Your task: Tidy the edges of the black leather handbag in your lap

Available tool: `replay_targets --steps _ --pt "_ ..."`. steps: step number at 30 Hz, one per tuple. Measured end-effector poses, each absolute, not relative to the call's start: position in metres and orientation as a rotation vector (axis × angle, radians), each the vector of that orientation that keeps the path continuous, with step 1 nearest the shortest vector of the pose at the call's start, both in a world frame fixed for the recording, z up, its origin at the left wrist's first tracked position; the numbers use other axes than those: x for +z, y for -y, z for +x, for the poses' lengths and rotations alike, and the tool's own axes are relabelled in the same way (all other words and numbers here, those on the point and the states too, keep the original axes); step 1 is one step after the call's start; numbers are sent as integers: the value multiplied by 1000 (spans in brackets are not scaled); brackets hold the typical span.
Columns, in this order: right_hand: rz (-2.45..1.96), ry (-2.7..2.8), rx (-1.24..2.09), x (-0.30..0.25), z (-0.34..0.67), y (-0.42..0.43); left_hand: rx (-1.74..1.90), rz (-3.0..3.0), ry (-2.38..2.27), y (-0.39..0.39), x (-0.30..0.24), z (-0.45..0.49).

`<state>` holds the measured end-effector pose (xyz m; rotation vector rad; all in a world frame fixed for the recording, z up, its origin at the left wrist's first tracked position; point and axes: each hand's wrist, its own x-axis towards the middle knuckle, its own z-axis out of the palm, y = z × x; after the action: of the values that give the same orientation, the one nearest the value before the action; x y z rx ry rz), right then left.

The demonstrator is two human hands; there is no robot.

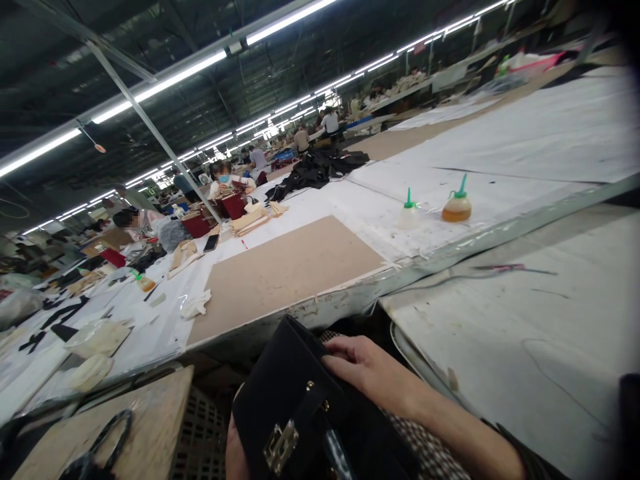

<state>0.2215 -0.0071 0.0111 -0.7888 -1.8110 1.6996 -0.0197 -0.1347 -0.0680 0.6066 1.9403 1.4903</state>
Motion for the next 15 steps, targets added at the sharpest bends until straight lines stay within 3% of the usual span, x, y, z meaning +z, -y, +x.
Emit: replay_targets --steps 10,15 --pt "-593 2108 1470 24 160 -19 1765 596 -1588 151 -42 -45" --pt "-575 1999 1905 -50 119 -27 1744 643 -1506 188 -38 -73"
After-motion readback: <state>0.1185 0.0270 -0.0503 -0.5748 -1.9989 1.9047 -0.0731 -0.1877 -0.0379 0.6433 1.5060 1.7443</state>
